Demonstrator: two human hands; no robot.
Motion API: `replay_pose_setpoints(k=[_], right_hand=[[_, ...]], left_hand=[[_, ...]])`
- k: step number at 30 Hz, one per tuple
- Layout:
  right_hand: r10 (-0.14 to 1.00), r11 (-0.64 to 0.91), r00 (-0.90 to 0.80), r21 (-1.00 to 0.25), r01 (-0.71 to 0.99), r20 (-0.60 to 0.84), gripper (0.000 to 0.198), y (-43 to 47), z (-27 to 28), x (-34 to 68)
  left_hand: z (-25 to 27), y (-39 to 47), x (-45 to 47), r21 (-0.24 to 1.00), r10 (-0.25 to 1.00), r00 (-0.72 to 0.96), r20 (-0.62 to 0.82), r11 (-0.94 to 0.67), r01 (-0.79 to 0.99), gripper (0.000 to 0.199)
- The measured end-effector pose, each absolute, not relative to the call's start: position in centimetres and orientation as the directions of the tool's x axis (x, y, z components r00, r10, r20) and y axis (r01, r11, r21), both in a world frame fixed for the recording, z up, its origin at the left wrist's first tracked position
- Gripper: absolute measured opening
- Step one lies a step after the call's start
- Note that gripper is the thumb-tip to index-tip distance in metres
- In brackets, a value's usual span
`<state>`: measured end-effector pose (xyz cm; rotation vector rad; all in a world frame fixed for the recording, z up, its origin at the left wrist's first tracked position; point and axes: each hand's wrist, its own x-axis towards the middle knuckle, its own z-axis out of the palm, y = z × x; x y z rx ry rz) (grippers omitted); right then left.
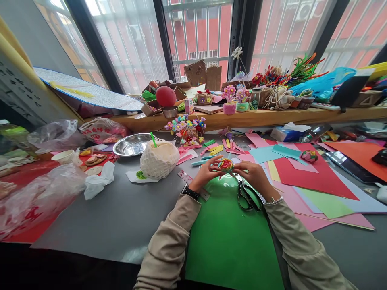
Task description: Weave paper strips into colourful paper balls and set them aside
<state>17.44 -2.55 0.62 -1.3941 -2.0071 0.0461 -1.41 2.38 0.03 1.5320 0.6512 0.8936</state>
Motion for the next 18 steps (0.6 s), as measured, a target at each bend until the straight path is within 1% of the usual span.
replay_pose_setpoints(k=[3, 7, 9, 12, 14, 16, 17, 18], right_hand=[[0.835, 0.371, -0.133, -0.368, 0.853, 0.533, 0.023, -2.6, 0.3, 17.1], [0.801, 0.32, -0.072, -0.324, 0.89, 0.594, 0.024, -2.6, -0.3, 16.3], [0.805, 0.361, -0.126, -0.31, 0.88, 0.58, 0.022, -2.6, -0.5, 15.8], [0.809, 0.475, -0.267, -0.314, 0.822, 0.524, 0.022, -2.5, -0.5, 15.7], [0.825, 0.478, -0.269, -0.36, 0.801, 0.498, 0.022, -2.4, -0.2, 16.3], [0.869, 0.384, -0.156, -0.441, 0.811, 0.469, 0.02, -2.2, 0.0, 17.5], [0.896, 0.305, -0.079, -0.475, 0.826, 0.438, 0.019, -2.1, 0.1, 18.2], [0.914, 0.206, 0.006, -0.478, 0.854, 0.405, 0.017, -1.9, 0.1, 19.0]], left_hand=[[-0.2, 2.1, -1.1, 0.982, 0.853, 0.487, 0.187, -0.176, -0.069, 0.072], [-0.8, 1.7, -0.3, 0.986, 0.864, 0.477, 0.162, -0.164, -0.038, 0.066], [-0.8, 1.7, -0.1, 0.988, 0.885, 0.439, 0.154, -0.15, -0.044, 0.062], [-0.7, 1.9, -0.3, 0.99, 0.909, 0.392, 0.142, -0.124, -0.071, 0.055], [-0.6, 2.0, -0.5, 0.99, 0.916, 0.377, 0.136, -0.115, -0.077, 0.053], [-0.5, 2.1, -0.7, 0.99, 0.918, 0.373, 0.136, -0.117, -0.074, 0.052], [-0.4, 2.1, -0.7, 0.99, 0.918, 0.371, 0.136, -0.119, -0.07, 0.051], [-0.4, 2.1, -0.7, 0.991, 0.92, 0.369, 0.135, -0.121, -0.061, 0.051]])
